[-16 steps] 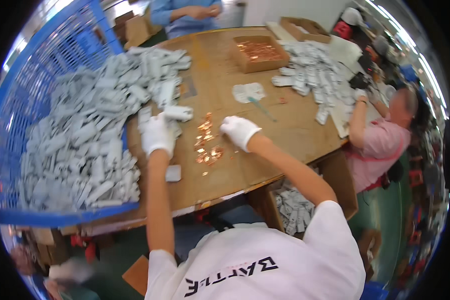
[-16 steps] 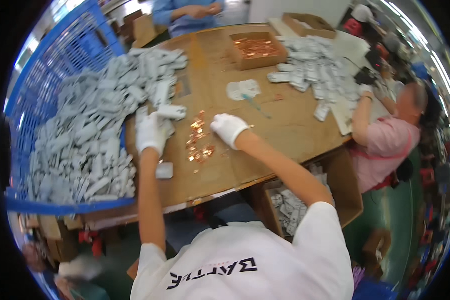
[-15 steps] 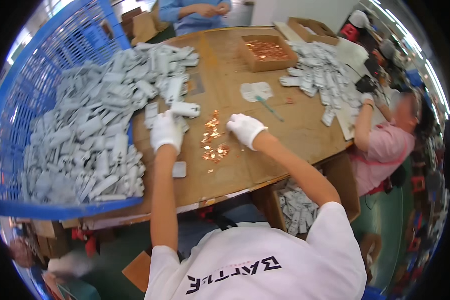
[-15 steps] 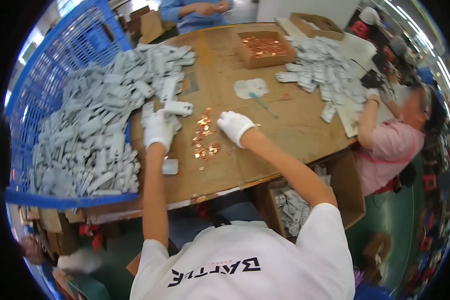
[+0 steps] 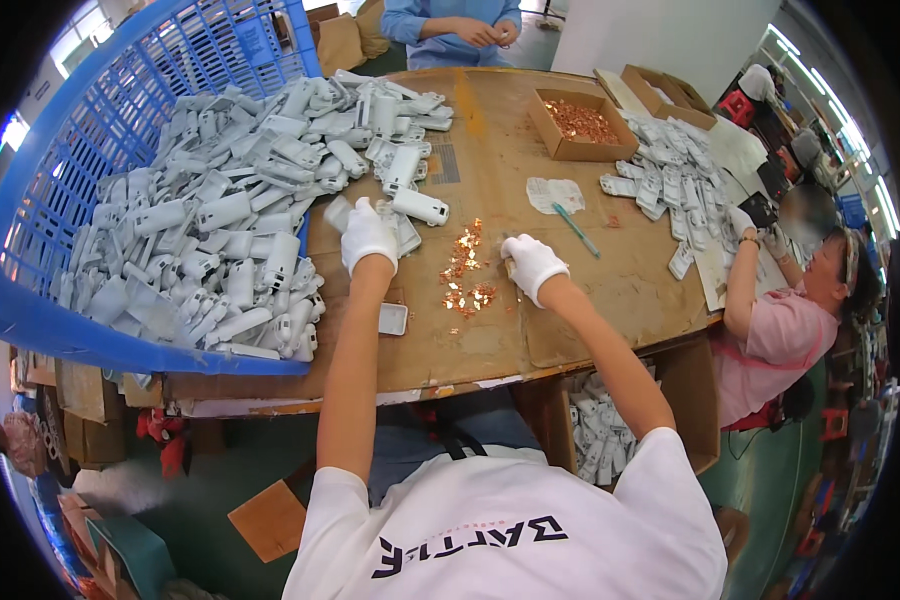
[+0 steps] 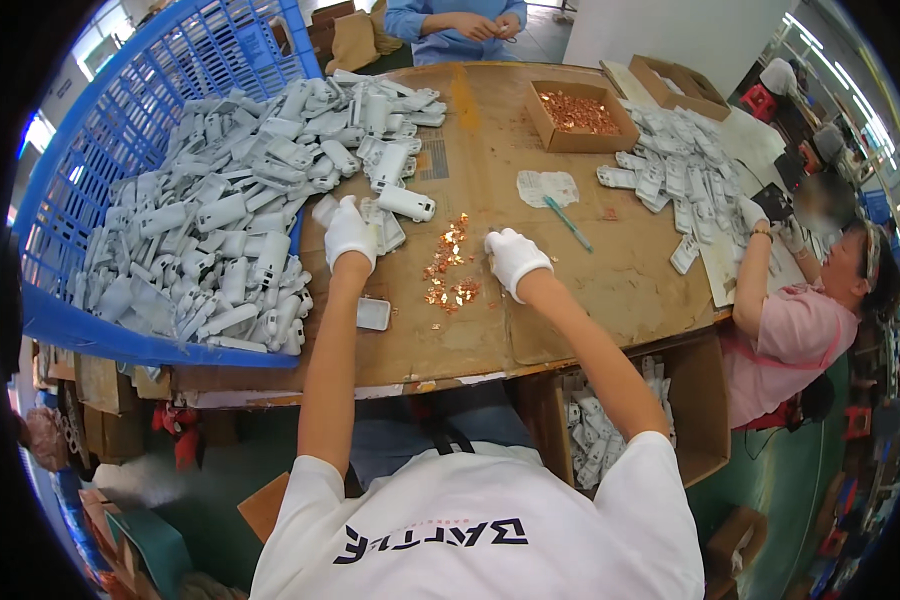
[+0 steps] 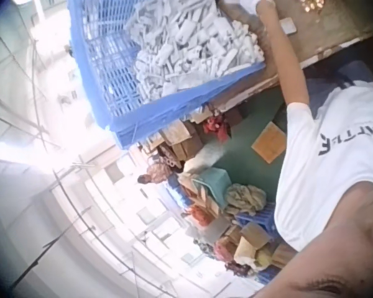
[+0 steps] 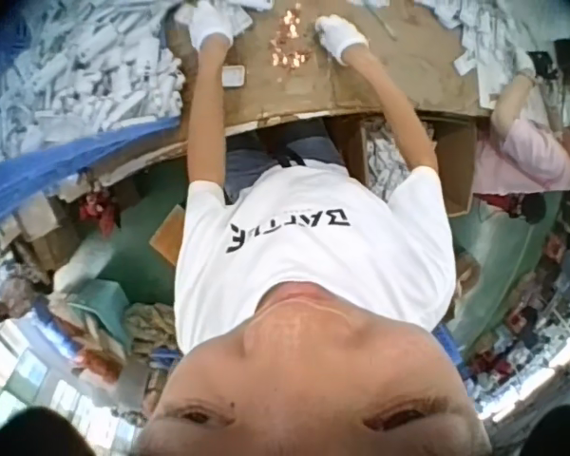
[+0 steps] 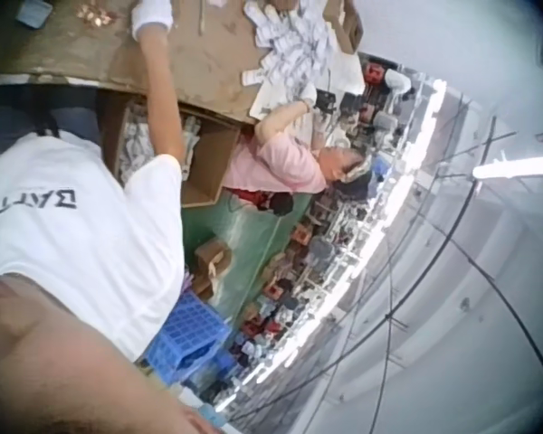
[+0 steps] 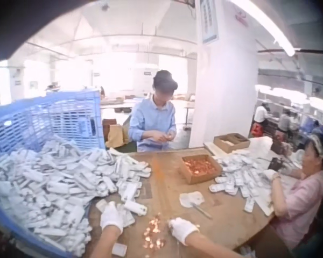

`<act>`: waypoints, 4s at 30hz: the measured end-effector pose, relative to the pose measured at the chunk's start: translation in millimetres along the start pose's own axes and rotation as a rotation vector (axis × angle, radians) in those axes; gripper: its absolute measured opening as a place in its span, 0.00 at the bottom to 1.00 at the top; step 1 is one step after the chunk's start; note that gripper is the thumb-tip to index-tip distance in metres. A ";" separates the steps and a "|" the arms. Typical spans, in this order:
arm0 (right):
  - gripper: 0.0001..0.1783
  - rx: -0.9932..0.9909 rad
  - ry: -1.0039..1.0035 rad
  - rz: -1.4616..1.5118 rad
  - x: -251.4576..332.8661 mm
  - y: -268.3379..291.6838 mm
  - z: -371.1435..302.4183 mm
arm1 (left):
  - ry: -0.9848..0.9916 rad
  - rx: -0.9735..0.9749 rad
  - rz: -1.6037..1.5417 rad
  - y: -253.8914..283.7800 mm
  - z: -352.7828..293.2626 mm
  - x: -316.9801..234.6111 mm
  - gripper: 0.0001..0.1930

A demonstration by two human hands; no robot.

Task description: The person assembles electronic components by hand, placing copper plates into plastic housings.

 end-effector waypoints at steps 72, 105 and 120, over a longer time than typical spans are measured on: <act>0.42 -0.400 0.171 0.179 151.1 22.1 -171.5 | -0.240 -0.022 -0.861 32.7 -184.3 -14.3 0.11; 0.31 -0.431 0.263 0.327 130.0 5.7 -157.2 | 0.045 0.344 -1.416 40.2 -206.4 -24.9 0.20; 0.28 -0.520 0.169 0.197 122.9 3.0 -161.6 | 0.037 0.370 -1.572 21.1 -199.7 -33.8 0.19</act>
Point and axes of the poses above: each hand's wrist, its own z-axis towards the middle knuckle, its own y-axis out of the back of the hand, x = y × z, the point moved 3 cm from there along z, towards the middle knuckle, and after that the axes turned 4 degrees about -y, right-handed, at the moved point
